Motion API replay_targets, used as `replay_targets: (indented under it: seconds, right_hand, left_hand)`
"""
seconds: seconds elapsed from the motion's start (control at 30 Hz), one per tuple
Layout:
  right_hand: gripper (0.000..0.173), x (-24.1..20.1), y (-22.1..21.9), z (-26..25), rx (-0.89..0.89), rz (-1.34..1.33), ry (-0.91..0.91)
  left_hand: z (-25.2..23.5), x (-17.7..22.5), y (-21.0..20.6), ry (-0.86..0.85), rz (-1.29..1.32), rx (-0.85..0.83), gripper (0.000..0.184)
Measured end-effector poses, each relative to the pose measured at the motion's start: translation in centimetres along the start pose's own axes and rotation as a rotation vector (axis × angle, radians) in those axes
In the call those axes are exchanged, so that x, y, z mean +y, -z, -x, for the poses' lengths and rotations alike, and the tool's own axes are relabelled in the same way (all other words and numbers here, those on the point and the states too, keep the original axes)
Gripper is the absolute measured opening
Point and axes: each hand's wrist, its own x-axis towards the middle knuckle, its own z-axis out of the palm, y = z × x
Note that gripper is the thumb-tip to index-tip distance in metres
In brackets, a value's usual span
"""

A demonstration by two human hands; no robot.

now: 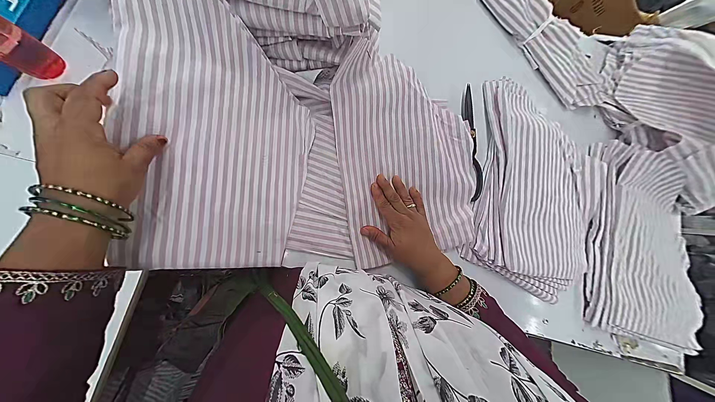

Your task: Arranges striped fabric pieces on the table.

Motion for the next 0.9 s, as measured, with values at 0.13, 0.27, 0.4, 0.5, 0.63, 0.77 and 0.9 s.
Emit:
replay_targets:
  seconds: [0.13,0.27,0.4,0.5,0.63,0.77,0.9]
  right_hand:
    - [0.087,0.0,0.0,0.0,0.009,0.004,0.004]
    - [0.087,-0.1,0.1,0.0,0.012,0.012,0.01]
    - [0.086,-0.1,0.1,-0.1,0.023,0.008,0.01]
    - [0.085,-0.1,0.0,0.0,0.029,0.01,0.013]
    - [0.086,-0.1,0.1,-0.1,0.025,0.01,0.009]
    - [0.086,0.0,0.0,-0.1,0.045,0.003,0.017]
    - [0.087,0.1,0.0,-0.1,0.041,0.01,0.022]
  left_hand:
    - [0.3,1.8,-0.8,-0.047,-0.192,-0.043,0.085]
    - [3.4,6.7,-5.7,-0.244,-0.287,-0.255,0.085]
    - [6.3,11.6,-11.0,-0.434,-0.232,-0.494,0.091]
    - [6.4,14.3,-12.1,-0.478,-0.274,-0.623,0.098]
    - [4.8,14.7,-12.4,-0.522,-0.306,-0.65,0.099]
    - [3.2,14.7,-13.0,-0.518,-0.269,-0.645,0.099]
    - [2.8,15.2,-13.4,-0.483,-0.255,-0.6,0.101]
